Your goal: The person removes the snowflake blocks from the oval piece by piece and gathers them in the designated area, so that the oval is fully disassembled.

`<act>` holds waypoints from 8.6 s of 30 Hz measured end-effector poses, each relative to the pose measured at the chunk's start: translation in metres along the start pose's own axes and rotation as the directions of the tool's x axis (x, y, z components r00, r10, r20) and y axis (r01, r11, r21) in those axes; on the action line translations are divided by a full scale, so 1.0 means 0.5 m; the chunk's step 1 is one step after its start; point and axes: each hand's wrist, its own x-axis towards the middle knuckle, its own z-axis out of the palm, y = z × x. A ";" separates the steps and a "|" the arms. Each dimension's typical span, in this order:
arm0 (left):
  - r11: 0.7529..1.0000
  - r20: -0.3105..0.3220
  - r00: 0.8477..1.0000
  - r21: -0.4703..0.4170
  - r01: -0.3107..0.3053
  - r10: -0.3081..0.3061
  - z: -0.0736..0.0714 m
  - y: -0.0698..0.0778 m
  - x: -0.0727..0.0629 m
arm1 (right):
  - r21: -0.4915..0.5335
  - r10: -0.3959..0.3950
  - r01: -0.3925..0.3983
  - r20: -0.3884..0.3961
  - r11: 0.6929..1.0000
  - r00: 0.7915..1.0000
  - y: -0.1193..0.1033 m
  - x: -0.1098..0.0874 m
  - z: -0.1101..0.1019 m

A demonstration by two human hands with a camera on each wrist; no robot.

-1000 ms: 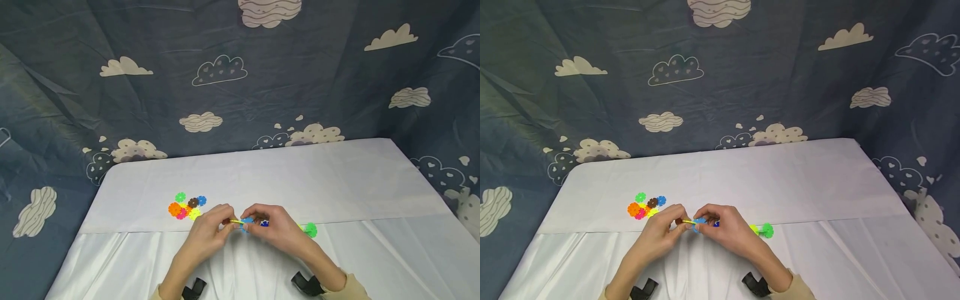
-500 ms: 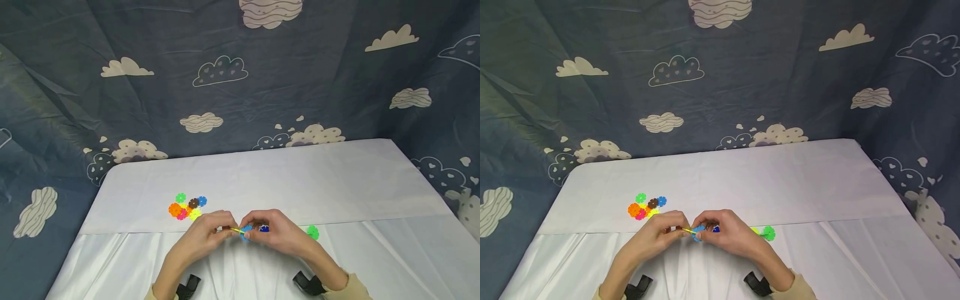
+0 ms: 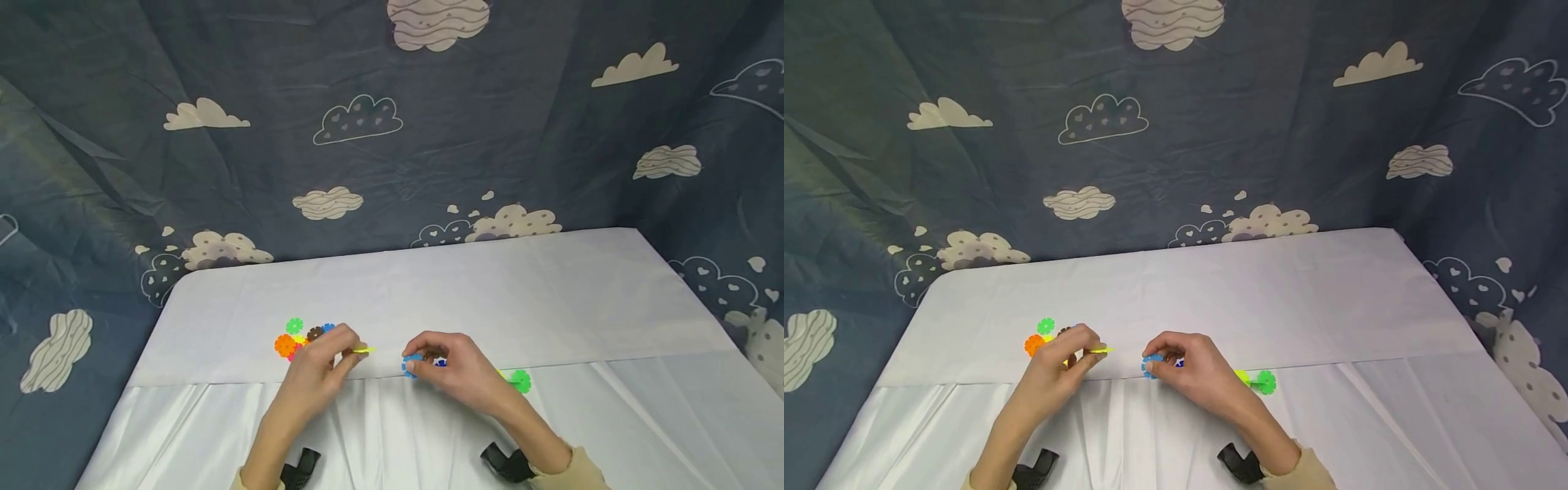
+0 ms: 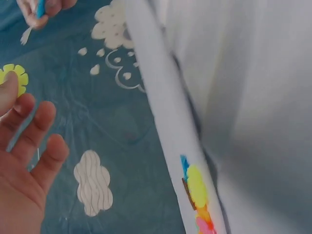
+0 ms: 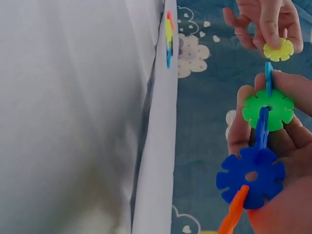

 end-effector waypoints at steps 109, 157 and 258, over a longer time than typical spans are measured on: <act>0.503 0.390 0.805 -0.635 0.586 -0.446 0.078 0.032 0.003 | -0.253 -0.344 0.308 -0.114 0.917 0.932 0.017 0.004 0.025; 0.557 0.447 0.766 -0.527 0.643 -0.462 0.061 0.039 0.007 | -0.356 -0.394 0.332 -0.116 0.874 0.912 0.022 0.003 0.024; 0.974 0.123 0.968 0.083 0.211 -0.220 0.075 0.045 0.000 | -0.215 -0.356 0.335 -0.065 0.917 0.932 0.025 0.008 0.026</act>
